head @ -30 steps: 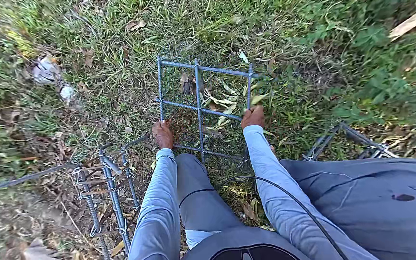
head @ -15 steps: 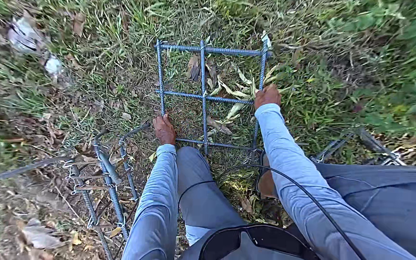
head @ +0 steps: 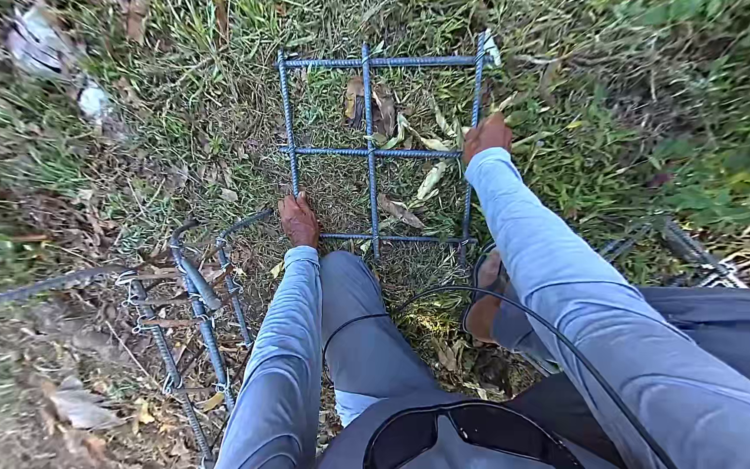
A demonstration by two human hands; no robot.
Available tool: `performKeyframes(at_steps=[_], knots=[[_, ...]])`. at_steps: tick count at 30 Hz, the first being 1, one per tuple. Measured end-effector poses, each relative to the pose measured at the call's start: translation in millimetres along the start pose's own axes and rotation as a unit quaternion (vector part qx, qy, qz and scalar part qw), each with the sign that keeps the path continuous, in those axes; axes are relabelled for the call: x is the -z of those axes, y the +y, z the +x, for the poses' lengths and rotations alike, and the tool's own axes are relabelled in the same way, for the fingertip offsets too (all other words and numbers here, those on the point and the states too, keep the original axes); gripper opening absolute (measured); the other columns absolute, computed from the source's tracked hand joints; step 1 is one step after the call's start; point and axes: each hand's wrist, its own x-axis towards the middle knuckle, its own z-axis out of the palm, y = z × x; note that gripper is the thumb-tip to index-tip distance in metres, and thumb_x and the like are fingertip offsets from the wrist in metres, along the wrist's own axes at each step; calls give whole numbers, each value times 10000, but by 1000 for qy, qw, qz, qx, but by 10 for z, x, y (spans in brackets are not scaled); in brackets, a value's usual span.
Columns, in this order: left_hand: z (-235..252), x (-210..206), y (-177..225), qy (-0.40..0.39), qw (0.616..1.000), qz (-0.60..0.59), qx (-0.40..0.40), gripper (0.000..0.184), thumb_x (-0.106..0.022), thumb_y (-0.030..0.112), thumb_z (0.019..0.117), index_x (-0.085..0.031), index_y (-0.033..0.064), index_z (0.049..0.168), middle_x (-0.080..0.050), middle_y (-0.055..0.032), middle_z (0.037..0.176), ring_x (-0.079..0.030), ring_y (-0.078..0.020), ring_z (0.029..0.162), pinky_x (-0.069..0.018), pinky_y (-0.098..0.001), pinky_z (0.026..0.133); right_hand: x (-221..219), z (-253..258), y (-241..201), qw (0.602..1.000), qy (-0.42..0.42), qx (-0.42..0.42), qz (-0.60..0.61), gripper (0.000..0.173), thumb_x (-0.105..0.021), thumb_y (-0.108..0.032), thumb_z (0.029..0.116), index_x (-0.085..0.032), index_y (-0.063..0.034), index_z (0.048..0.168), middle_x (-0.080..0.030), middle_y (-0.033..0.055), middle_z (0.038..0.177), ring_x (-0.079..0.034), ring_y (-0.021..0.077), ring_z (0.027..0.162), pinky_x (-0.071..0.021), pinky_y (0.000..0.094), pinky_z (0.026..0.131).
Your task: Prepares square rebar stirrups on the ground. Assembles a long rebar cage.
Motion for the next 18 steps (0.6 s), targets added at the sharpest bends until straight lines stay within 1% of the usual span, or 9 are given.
performKeyframes(at_steps=[2,5,8,11,12,14,16,18], knots=[[-7,-4,0,-7,1000,-1,10,494,-408,446,1094,-636,12,1159,-633,-203,1160,-647,-333,1111,-544,-490,946,13,-20,7,1000,-10,-4,-14,506,-556,-391,1031,-531,-42,1396,-649,251,1311,-599,428,1278,-479,628,1046],[-2,6,48,-16,999,-7,27,492,-397,441,1097,-637,18,1168,-637,-208,1165,-646,-340,1114,-538,-504,950,56,-27,-5,1000,-16,-5,-25,498,-560,-404,1032,-537,-57,1389,-651,251,1307,-599,430,1279,-475,639,1043],[28,18,60,-22,999,-7,32,484,-393,438,1098,-632,21,1162,-655,-196,1132,-664,-334,1089,-548,-509,929,7,-7,16,1000,3,8,0,510,-573,-409,1018,-559,-23,1350,-640,277,1303,-599,446,1265,-477,646,1033],[23,11,46,-29,999,-4,34,503,-380,444,1100,-630,13,1166,-667,-196,1116,-671,-334,1085,-547,-513,930,53,-103,116,998,36,14,53,632,-618,-521,969,-568,-31,1365,-559,255,1409,-518,411,1350,-438,599,1103],[32,13,62,-32,999,-2,37,513,-376,452,1099,-628,11,1172,-666,-202,1127,-671,-339,1085,-546,-522,928,104,-150,163,996,53,8,65,631,-612,-552,962,-593,-52,1344,-566,235,1403,-521,395,1345,-437,584,1101],[46,39,116,-49,997,-4,53,532,-368,459,1097,-620,8,1222,-657,-216,1191,-666,-358,1109,-545,-552,937,200,-259,312,995,78,-21,66,597,-555,-570,982,-648,-82,1313,-629,207,1350,-564,376,1313,-442,573,1097],[34,40,137,-48,997,-1,55,534,-363,455,1098,-616,5,1235,-657,-218,1206,-662,-359,1130,-542,-547,947,267,-448,551,993,81,-65,53,583,-470,-560,1020,-663,-89,1306,-656,190,1329,-585,356,1303,-446,575,1093],[44,26,140,-41,998,5,49,534,-361,458,1099,-613,0,1213,-659,-216,1187,-664,-354,1123,-542,-539,945,286,-709,765,988,86,-115,51,601,-435,-538,1044,-638,-48,1328,-655,212,1332,-593,364,1299,-455,566,1094]])
